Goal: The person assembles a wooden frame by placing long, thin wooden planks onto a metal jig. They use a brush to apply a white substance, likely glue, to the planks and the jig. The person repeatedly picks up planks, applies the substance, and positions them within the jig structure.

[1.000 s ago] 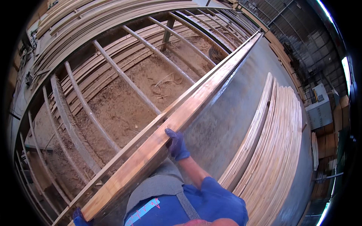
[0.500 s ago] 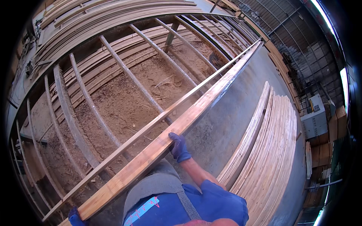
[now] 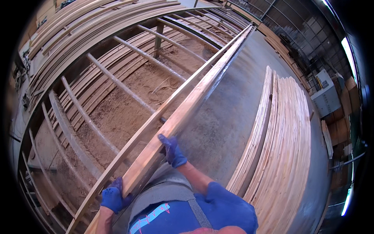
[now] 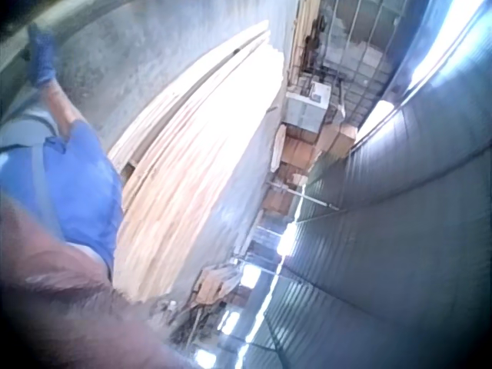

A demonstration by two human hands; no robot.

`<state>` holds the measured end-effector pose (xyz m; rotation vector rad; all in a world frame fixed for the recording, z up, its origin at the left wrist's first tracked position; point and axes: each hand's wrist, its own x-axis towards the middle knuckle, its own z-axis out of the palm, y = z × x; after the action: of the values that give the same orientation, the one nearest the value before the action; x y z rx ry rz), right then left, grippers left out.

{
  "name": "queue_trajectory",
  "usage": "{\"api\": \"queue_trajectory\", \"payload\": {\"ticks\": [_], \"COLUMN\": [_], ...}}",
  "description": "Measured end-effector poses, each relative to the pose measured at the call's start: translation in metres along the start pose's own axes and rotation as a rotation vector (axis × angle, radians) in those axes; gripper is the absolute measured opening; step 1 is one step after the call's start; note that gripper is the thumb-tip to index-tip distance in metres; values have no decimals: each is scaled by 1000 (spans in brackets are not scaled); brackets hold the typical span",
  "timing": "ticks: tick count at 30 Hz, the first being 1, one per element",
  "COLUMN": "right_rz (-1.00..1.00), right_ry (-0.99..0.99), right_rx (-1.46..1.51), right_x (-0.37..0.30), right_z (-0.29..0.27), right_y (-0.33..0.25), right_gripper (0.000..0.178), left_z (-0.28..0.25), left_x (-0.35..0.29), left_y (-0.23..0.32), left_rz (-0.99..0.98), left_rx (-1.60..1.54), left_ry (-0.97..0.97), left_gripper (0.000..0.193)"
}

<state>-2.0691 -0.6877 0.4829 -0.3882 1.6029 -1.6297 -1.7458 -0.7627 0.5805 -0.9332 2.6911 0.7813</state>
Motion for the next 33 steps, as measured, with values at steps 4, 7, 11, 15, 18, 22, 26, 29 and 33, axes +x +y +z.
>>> {"api": "queue_trajectory", "payload": {"ticks": [4, 7, 11, 15, 18, 22, 26, 29, 33], "right_rz": [323, 166, -133, 19, 55, -69, -62, -122, -394], "right_ry": [-100, -109, -76, 51, 1, -189, -247, -237, -298], "right_rx": [339, 729, 842, 1005, 995, 826, 809, 805, 1041], "right_x": [10, 130, 232, 309, 319, 287, 205, 185, 83], "right_z": [-37, -153, -240, -294, -263, -264, -346, -366, -352], "right_y": [-35, 7, -99, -149, -141, -115, -142, -165, -184], "right_gripper": [54, 65, 73, 70, 69, 60, 59, 59, 59], "left_z": [-3, 9, -16, -8, 6, -1, -46, -93, -152], "left_x": [2, -5, -4, -7, -50, -97, -67, -17, 86], "left_y": [8, 15, 90, 121, 120, 121, 123, 72, 39], "left_rz": [-100, -58, -445, -596, -638, -483, -443, -295, 248], "left_rx": [-17, -129, -72, 59, 73, 32, 357, 526, 380], "left_ry": [-107, -99, -303, -179, -122, 331, 478, 591, 840], "left_gripper": [70, 62, 47, 53, 50, 40, 36, 45, 43]}}
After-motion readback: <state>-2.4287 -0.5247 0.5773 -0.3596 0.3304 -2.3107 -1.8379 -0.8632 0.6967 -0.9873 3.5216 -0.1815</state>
